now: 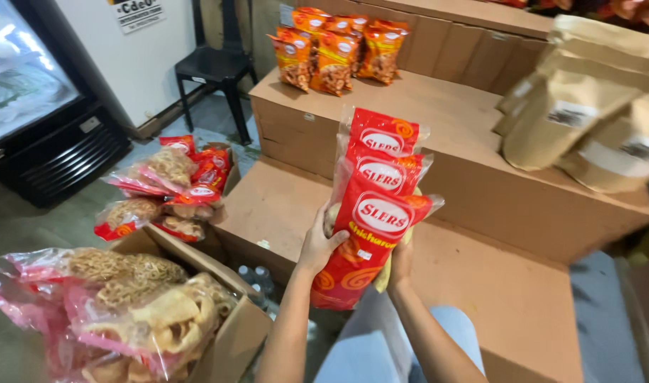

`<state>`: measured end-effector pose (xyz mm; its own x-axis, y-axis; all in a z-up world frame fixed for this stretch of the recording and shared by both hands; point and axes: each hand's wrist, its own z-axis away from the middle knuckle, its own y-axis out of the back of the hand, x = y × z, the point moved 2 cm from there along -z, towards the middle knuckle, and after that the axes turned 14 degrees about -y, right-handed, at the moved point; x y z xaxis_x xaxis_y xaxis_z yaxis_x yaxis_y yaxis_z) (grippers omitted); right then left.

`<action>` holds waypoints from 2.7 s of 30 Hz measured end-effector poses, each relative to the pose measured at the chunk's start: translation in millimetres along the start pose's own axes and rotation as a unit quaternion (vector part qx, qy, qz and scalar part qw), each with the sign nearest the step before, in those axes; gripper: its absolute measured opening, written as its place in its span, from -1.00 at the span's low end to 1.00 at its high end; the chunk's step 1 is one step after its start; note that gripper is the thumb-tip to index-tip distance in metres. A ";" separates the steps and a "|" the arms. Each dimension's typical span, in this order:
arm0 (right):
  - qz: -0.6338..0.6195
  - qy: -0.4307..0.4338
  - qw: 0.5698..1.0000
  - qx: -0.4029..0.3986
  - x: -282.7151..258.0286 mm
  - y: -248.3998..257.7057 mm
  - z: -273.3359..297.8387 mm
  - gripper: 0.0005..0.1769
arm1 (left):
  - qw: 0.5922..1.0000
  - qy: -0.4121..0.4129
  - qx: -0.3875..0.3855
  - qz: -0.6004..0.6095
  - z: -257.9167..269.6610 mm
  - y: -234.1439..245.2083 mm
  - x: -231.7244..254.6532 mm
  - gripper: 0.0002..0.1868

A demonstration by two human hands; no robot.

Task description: The person sits on the floor and wipes the surface of packaged snack bags with a green cloth. They handle multiple red and clear plastic bags containing crackers or chips, wiping them individually and stacking them on a cardboard surface.

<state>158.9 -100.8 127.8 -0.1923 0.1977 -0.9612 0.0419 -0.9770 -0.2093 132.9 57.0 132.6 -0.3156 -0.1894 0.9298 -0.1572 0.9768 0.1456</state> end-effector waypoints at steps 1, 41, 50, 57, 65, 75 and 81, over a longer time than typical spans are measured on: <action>0.000 -0.002 1.000 -0.005 4.9 -9.2 -9.1 -0.41 | 1.000 0.002 0.004 -0.002 -2.8 9.0 6.3 0.23; -0.137 -0.316 0.939 -0.004 104.9 -218.8 -257.4 -0.38 | 0.905 0.099 0.385 -0.154 -170.1 189.5 -120.8 -0.53; -0.144 -0.349 0.925 -0.049 127.9 -227.9 -277.8 -0.38 | 0.881 0.097 0.417 -0.201 -131.1 141.2 -168.4 0.17; -0.102 -0.353 0.923 -0.114 113.4 -255.5 -292.0 -0.33 | 0.860 0.071 0.469 -0.188 -160.6 168.1 -164.5 -0.06; -0.044 -0.330 0.938 -0.094 135.3 -232.6 -273.5 -0.29 | 0.863 0.024 0.443 -0.240 -162.0 188.2 -182.1 -0.05; -0.012 -0.305 0.941 0.147 151.5 -63.4 -281.2 -0.34 | 0.791 0.060 0.495 -0.353 -119.3 169.1 -200.3 -0.08; 0.124 -0.181 0.937 0.271 119.9 47.5 -230.1 -0.33 | 0.828 0.146 0.383 -0.382 -79.2 57.6 -216.6 -0.24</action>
<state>363.4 -105.0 -38.7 -0.5672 0.0139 -0.8235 -0.3559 -0.9058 0.2298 266.3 162.2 -33.7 0.3719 -0.5823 0.7229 -0.7892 0.2116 0.5765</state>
